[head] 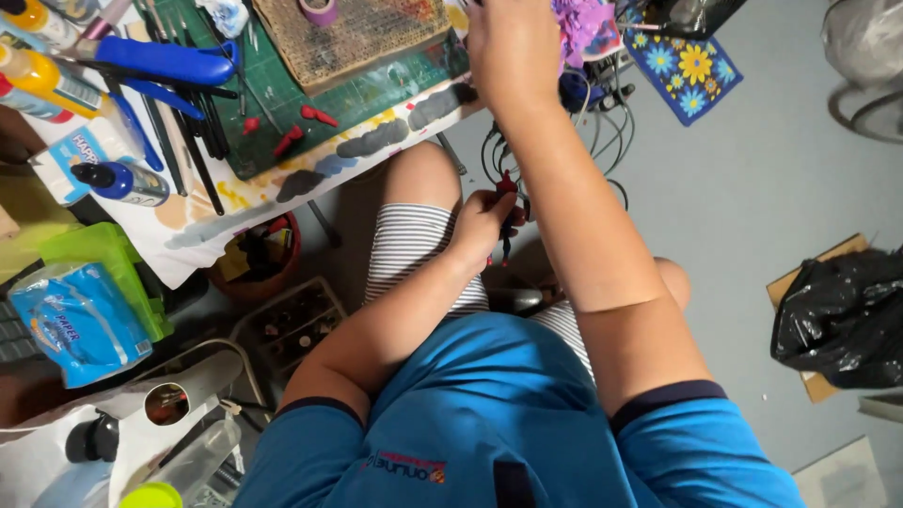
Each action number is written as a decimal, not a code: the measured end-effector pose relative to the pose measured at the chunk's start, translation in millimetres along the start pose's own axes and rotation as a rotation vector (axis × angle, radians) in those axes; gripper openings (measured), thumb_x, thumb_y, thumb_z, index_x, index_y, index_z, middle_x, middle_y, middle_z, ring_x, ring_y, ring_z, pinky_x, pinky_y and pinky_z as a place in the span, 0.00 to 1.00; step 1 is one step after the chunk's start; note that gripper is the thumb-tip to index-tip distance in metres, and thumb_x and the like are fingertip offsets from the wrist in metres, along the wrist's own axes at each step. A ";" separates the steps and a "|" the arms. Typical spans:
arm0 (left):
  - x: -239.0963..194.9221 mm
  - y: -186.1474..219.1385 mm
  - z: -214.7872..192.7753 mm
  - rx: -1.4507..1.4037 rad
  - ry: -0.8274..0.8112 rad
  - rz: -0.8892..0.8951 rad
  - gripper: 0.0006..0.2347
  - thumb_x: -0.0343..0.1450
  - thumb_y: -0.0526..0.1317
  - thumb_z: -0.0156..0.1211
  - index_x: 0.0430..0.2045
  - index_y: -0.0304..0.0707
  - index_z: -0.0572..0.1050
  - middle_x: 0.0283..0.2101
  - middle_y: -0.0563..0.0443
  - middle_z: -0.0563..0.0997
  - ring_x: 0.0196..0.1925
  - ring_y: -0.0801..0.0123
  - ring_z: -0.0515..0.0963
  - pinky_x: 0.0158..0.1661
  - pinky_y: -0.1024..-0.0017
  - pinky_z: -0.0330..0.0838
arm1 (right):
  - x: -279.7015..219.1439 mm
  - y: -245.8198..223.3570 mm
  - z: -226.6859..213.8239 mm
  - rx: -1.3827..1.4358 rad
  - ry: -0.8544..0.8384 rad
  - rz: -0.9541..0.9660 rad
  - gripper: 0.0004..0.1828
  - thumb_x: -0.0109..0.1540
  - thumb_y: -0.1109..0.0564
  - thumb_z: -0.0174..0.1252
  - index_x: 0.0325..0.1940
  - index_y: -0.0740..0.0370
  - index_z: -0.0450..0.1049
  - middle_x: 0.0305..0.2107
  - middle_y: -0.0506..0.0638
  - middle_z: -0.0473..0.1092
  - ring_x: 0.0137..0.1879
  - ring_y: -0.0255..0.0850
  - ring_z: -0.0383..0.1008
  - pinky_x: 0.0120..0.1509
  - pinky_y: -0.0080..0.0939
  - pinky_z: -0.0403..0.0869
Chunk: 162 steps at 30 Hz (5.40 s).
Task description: Preparing a Spider-Man action figure for painting by cleaning details with a tool and applying masking material to specific areas.
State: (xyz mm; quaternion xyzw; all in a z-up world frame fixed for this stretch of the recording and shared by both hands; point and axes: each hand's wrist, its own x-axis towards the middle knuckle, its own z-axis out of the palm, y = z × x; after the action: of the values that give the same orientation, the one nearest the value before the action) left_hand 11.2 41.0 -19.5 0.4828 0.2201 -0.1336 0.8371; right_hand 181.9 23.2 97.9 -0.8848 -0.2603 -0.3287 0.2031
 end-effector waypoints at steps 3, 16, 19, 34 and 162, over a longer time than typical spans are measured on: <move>-1.5 -0.9 -0.7 0.150 0.050 0.062 0.06 0.73 0.38 0.58 0.31 0.35 0.71 0.26 0.47 0.81 0.28 0.71 0.78 0.32 0.72 0.73 | -9.3 -4.5 -59.1 0.063 0.030 -0.041 0.09 0.67 0.62 0.61 0.51 0.61 0.72 0.45 0.59 0.73 0.50 0.59 0.72 0.50 0.56 0.71; 0.9 -29.4 -9.5 0.094 -0.200 0.397 0.06 0.77 0.34 0.55 0.46 0.32 0.70 0.40 0.40 0.85 0.42 0.68 0.84 0.44 0.69 0.82 | -306.9 118.4 -152.2 0.221 0.020 0.547 0.09 0.69 0.71 0.63 0.53 0.78 0.77 0.38 0.72 0.73 0.47 0.65 0.77 0.47 0.56 0.76; 1.4 -34.6 -10.0 0.054 -0.250 0.439 0.06 0.77 0.33 0.53 0.46 0.32 0.70 0.39 0.39 0.85 0.41 0.64 0.86 0.43 0.67 0.83 | -365.9 121.7 -163.6 -0.081 -0.150 0.787 0.07 0.68 0.60 0.68 0.50 0.61 0.81 0.36 0.56 0.78 0.45 0.52 0.80 0.44 0.51 0.77; -37.5 4.4 -31.3 0.037 -0.287 0.685 0.08 0.78 0.34 0.54 0.49 0.32 0.69 0.40 0.37 0.84 0.43 0.62 0.85 0.43 0.68 0.83 | -288.7 111.4 -120.0 0.558 0.103 0.656 0.07 0.70 0.70 0.62 0.53 0.69 0.79 0.33 0.57 0.76 0.39 0.36 0.74 0.48 0.40 0.76; 56.0 153.1 103.5 1.189 -0.210 0.520 0.20 0.75 0.47 0.51 0.58 0.33 0.70 0.75 0.48 0.57 0.74 0.54 0.62 0.66 0.57 0.59 | -11.0 192.8 -93.9 1.194 0.077 0.804 0.14 0.60 0.67 0.62 0.24 0.56 0.69 0.23 0.46 0.70 0.32 0.39 0.75 0.41 0.39 0.80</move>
State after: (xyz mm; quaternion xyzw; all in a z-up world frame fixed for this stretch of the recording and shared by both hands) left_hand 151.4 26.9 112.7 0.8850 -0.0979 -0.0721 0.4494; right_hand 244.7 -181.0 119.8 -0.6379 -0.0425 -0.0610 0.7665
